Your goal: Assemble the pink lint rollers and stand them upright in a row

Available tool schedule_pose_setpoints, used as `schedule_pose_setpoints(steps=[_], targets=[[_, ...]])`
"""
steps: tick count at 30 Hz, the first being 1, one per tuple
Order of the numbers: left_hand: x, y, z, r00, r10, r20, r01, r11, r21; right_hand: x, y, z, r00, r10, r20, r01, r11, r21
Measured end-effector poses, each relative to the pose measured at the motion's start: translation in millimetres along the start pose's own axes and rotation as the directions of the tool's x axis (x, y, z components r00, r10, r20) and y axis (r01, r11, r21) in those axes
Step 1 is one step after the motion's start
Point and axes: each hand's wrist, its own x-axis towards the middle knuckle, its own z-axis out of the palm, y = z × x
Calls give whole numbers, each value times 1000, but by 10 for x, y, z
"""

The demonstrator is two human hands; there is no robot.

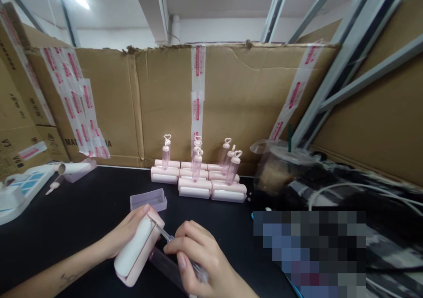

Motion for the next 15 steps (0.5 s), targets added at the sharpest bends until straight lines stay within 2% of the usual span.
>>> schedule_pose_setpoints(steps=[5,9,12,15], targets=[[3,-16,-12,991,135,-8,-134,987,87,122,-86,-3,985,65,161,-31,978,-205],[9,-34,-44,971,239,7,-236,956,175,222,-163,51,938,186,294,-72,930,-361],[20,-21,-66,950,312,-36,-294,923,249,189,-170,144,941,165,294,-30,909,-415],[22,18,-70,937,348,-34,-325,902,284,91,-151,257,972,104,213,3,894,-449]])
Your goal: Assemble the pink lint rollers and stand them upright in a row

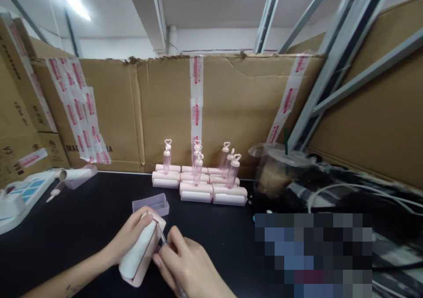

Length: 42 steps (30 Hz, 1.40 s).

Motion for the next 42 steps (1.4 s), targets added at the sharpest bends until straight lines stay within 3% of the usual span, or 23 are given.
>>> schedule_pose_setpoints(steps=[4,9,11,16,19,25,29,36,39,42], targets=[[-2,50,21,999,14,-31,-15,1000,-27,-85,-69,185,997,48,-52,-51,997,-50],[-18,48,70,970,-222,-99,193,952,-238,-145,-94,380,997,21,-76,-34,983,-181],[-18,59,59,960,-259,-104,219,930,-294,-170,-45,368,996,26,-84,-38,989,-145],[13,158,-43,958,-220,-182,129,903,-410,-208,182,188,975,26,-222,-12,998,62],[33,201,-83,946,-272,-177,157,861,-483,-163,294,176,965,21,-260,-32,999,-40],[53,212,-74,931,-332,-149,228,850,-474,-67,325,224,992,-21,-124,-20,947,-322],[60,263,-108,931,-316,-180,213,875,-435,-89,307,188,987,-28,-159,-21,955,-296],[42,287,-108,954,-144,-263,65,955,-288,-115,216,254,959,14,-285,-103,949,-299],[73,276,-152,950,-206,-233,112,925,-363,-133,209,268,952,12,-304,-108,948,-299],[136,295,-347,903,-303,-305,106,844,-525,-215,326,176,909,128,-396,-263,914,-309]])
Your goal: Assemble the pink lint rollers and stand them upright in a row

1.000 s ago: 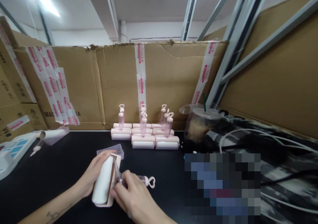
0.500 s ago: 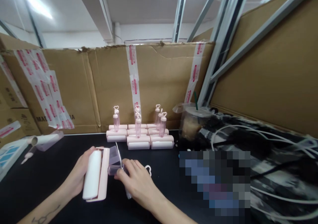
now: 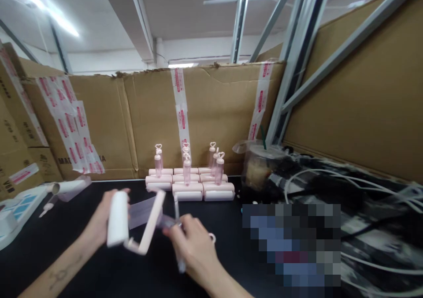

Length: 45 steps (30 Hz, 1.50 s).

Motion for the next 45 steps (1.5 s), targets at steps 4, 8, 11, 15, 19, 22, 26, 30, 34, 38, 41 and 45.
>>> schedule_pose_setpoints(steps=[4,8,11,15,19,22,26,30,34,38,41,45], targets=[[133,217,-190,994,84,-72,-89,993,-73,-60,308,-185,993,104,52,-100,992,-79],[187,239,-197,997,-22,73,21,1000,12,-187,357,-234,972,19,234,-11,999,-34],[255,147,-100,990,-21,139,3,991,131,-287,294,-129,932,-8,362,2,1000,17],[359,32,-17,991,91,94,-107,978,182,-305,311,-51,908,-13,418,-23,996,81],[347,18,-59,978,153,144,-183,958,223,-106,267,-121,939,4,343,-69,982,175],[318,60,-150,954,231,194,-282,911,301,127,-30,-75,894,-92,439,-94,918,385],[336,127,-279,908,341,244,-415,816,402,322,-591,263,789,-330,518,47,873,485],[390,163,-354,895,377,238,-445,721,531,280,-827,559,701,-495,513,176,817,549],[439,179,-368,875,425,234,-471,629,619,316,-626,574,747,-478,461,133,788,601],[429,218,-261,850,405,336,-490,376,786,612,-286,572,903,-214,372,-8,859,512],[397,273,-110,860,211,465,-485,51,873,795,-87,630,908,-156,389,-22,910,415],[378,363,48,862,90,498,-486,-128,864,801,101,595,917,-129,378,-26,926,377]])
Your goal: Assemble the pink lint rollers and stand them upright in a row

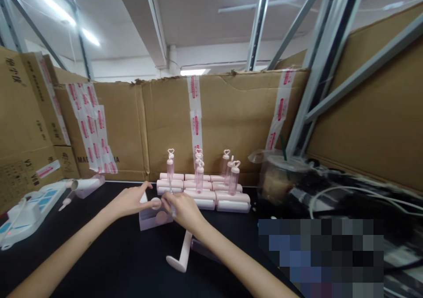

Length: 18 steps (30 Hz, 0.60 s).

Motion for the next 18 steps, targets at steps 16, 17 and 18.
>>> schedule_pose_setpoints(steps=[16,17,18], targets=[[90,145,417,979,122,160,-131,990,47,-1014,276,-547,960,144,238,-109,982,-154],[68,84,414,979,77,187,-93,993,74,-1045,295,-547,934,188,303,-146,977,-156],[53,17,407,976,42,212,-62,994,93,-1066,311,-541,909,220,354,-174,972,-158]])
